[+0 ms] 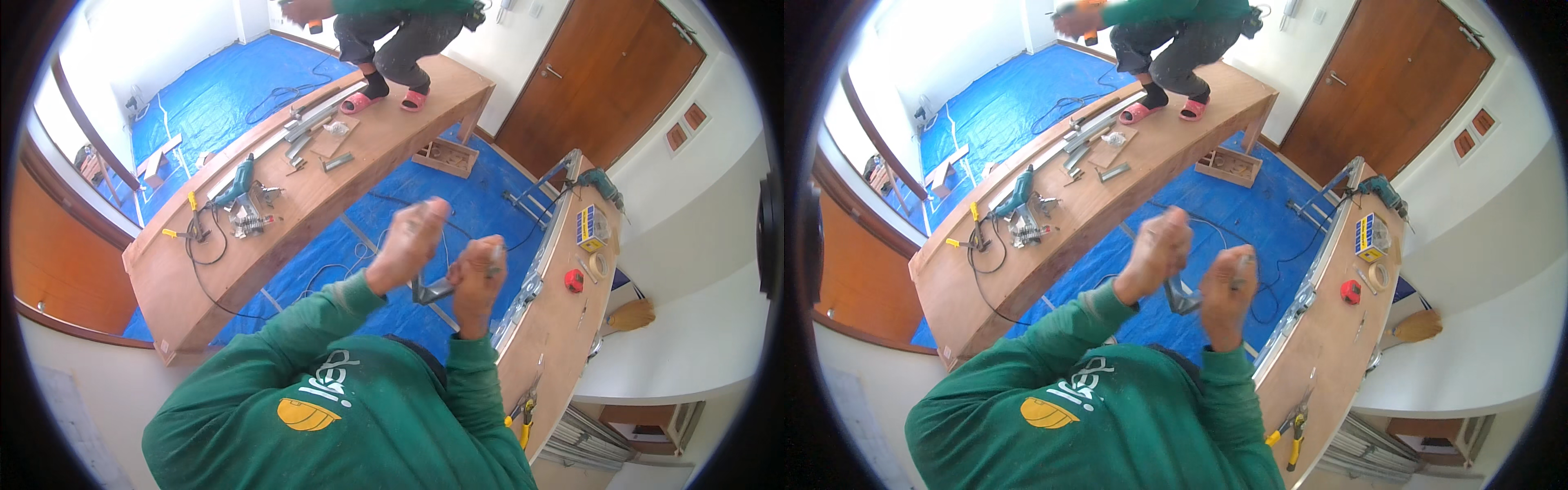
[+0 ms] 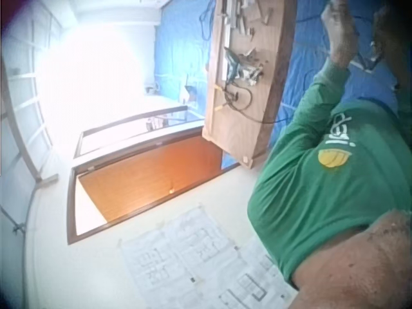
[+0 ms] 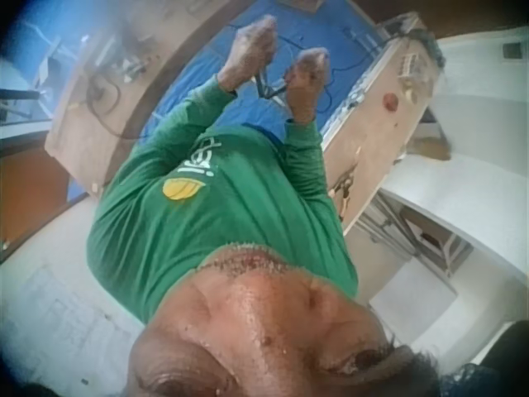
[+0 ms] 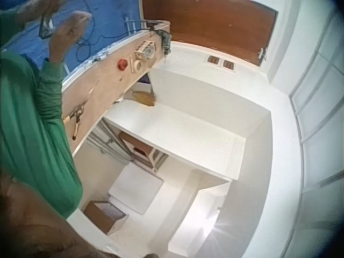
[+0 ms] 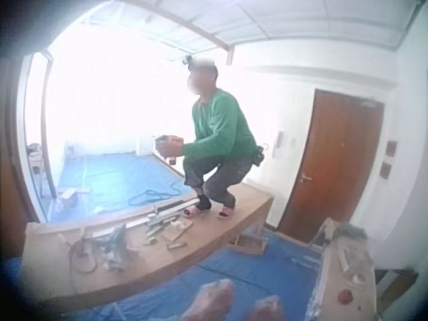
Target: The person measures a metal profile with a tape measure and marks it with a pencil, then uses tin snips to cut the profile into shorter pieces. The cut pieces are placed on the workbench while the person continues to measure and cut additional sections.
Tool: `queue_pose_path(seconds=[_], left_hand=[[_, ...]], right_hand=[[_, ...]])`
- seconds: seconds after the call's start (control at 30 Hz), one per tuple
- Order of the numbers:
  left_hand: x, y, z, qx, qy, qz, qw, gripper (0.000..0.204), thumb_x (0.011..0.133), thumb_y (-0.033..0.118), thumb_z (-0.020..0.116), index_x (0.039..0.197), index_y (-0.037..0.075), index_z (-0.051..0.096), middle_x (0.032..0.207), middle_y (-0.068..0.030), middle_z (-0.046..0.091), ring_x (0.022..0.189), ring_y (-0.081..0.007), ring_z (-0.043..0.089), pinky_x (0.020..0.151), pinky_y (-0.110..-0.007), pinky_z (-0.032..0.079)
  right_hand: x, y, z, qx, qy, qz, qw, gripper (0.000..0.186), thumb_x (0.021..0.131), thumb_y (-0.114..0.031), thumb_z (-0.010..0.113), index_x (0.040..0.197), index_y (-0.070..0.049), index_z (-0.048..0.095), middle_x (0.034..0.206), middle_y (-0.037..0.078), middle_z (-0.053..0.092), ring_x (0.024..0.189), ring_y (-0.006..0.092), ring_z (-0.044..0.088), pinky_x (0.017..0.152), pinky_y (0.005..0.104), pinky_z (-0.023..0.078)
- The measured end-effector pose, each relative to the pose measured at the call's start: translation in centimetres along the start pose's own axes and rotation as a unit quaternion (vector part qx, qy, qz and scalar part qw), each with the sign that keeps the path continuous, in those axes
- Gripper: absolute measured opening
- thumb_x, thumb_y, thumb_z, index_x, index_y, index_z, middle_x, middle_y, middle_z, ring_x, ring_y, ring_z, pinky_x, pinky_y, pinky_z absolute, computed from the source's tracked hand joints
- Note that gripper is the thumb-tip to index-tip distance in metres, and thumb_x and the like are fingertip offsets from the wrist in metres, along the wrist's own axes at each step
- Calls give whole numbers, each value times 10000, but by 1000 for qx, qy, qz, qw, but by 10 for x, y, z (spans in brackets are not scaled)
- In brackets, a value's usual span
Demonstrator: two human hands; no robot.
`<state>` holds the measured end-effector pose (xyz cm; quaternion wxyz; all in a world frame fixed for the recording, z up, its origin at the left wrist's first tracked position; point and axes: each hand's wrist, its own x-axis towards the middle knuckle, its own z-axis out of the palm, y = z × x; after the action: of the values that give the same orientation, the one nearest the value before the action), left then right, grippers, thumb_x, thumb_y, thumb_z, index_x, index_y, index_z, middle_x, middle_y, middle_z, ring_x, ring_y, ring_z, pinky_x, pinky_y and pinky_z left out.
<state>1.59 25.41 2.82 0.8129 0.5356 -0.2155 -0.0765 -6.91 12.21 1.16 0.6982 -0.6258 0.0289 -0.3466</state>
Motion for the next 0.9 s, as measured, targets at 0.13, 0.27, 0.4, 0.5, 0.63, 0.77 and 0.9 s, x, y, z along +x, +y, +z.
queue_pose_path(seconds=[0.13, 0.27, 0.4, 0.5, 0.63, 0.77, 0.9], left_hand=[[10, 15, -61, -407, 77, -12, 910, 639, 1143, 727, 492, 754, 229, 402, 590, 45, 384, 479, -91, 395, 489, -288, 362], [18, -2, -48, -238, 82, -43, 967, 601, 1153, 691, 513, 830, 191, 598, 661, 18, 497, 517, -108, 497, 507, -292, 430], [-1, -14, 22, 190, -48, 182, 964, 498, 1200, 512, 528, 870, 141, 554, 788, -1, 508, 629, -107, 508, 549, -297, 434], [11, -8, -33, -142, 12, 111, 984, 596, 1180, 611, 506, 777, 179, 430, 671, 41, 407, 551, -95, 390, 551, -310, 398], [36, 8, -105, -470, 180, 44, 863, 582, 1156, 641, 549, 807, 191, 425, 628, 60, 319, 512, -96, 346, 535, -287, 334], [32, 5, -127, -505, 87, 4, 859, 637, 1126, 705, 549, 778, 185, 429, 608, 62, 319, 507, -84, 351, 554, -287, 340], [33, 1, -131, -475, 40, 15, 879, 625, 1119, 700, 580, 804, 173, 460, 625, 58, 333, 516, -81, 348, 559, -285, 350]], right_hand=[[8, -13, -61, 283, 151, 28, 947, 509, 1225, -592, 427, 940, -171, 457, 654, -7, 460, 566, 120, 476, 552, 321, 471], [8, 3, -56, 268, 142, 43, 952, 488, 1227, -561, 445, 928, -176, 453, 660, -7, 431, 567, 133, 466, 574, 357, 490], [-11, -18, 24, -208, 27, -129, 969, 514, 1214, -521, 503, 868, -147, 441, 711, -1, 475, 651, 122, 494, 614, 342, 487], [13, -5, -67, 177, 68, 38, 981, 545, 1187, -589, 545, 861, -165, 438, 691, -30, 438, 643, 110, 465, 668, 335, 488], [24, -17, -125, 287, 289, 17, 913, 501, 1181, -620, 545, 899, -218, 445, 650, -57, 354, 564, 103, 374, 668, 316, 447], [25, -33, -130, 229, 284, 0, 931, 471, 1182, -596, 561, 910, -229, 443, 659, -63, 339, 558, 87, 350, 651, 296, 417], [18, -38, -155, 182, 304, 35, 935, 442, 1176, -563, 597, 935, -217, 464, 693, -63, 363, 572, 82, 359, 642, 294, 415]])
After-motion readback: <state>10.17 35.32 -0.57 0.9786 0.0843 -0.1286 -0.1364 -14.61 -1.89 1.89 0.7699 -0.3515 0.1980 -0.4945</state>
